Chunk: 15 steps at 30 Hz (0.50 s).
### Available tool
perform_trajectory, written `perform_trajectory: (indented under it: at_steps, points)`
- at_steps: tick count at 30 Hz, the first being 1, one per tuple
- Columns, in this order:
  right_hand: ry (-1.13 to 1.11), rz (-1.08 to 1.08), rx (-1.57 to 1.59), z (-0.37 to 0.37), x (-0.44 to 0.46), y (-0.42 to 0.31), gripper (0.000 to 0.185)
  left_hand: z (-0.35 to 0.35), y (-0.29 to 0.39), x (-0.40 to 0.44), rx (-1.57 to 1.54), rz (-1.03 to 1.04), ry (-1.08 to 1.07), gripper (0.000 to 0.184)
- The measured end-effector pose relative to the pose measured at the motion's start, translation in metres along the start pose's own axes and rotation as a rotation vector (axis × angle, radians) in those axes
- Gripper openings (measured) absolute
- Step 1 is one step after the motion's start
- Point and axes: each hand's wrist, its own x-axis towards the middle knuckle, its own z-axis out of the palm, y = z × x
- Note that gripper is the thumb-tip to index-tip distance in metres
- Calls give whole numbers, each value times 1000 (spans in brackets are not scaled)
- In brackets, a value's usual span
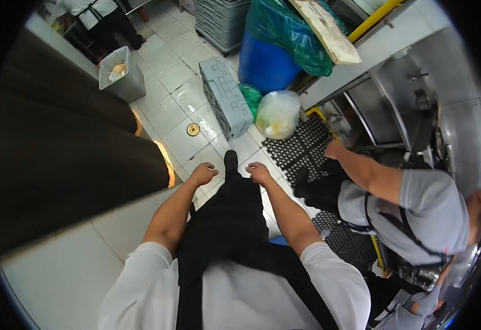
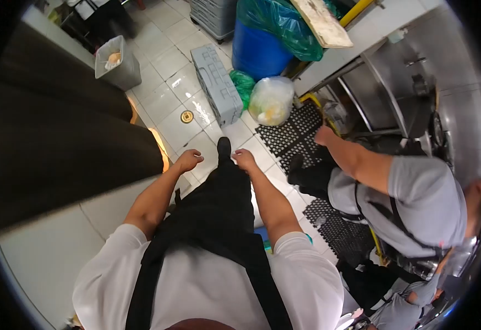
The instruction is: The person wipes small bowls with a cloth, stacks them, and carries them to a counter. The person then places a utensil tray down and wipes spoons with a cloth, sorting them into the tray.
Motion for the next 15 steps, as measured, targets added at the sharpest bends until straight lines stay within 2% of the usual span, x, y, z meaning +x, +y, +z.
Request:
perform_trajectory:
  at_steps: [2,5,6,7,8,9,10,11,13,14,15]
  points:
    - [43,-79,-8,-7,66,-6,46,-27,-12,23,-75,58,57,49]
    - [164,-164,-113,-14,144,-40,57,-74,-51,9,-119,-140,61,42]
    - [171,-127,-35,-17,161,-56,64,-88,-74,-1,-62,-192,43,38]
    - [192,-85,-99,-25,168,-84,75,-99,-95,-15,-119,-166,102,33]
    - [274,-119,-146,-21,203,-85,82,-103,-121,-32,-86,-272,199,26]
    - [347,-154,-197,-17,239,-75,88,-110,-147,-62,-3,-209,183,23]
    - [410,-152,-229,-18,257,-85,86,-120,-162,-74,80,-138,176,20]
    - [474,-150,-256,-18,273,-92,85,-136,-127,-85,-98,-464,178,16]
    - [258,-87,56,-20,306,-88,89,-131,-178,-121,21,-472,214,18]
    - [55,-30,58,-22,326,-86,93,-135,-172,-130,-16,-493,152,18]
    - [-144,30,54,-21,340,-88,96,-131,-182,-134,-236,-685,126,14]
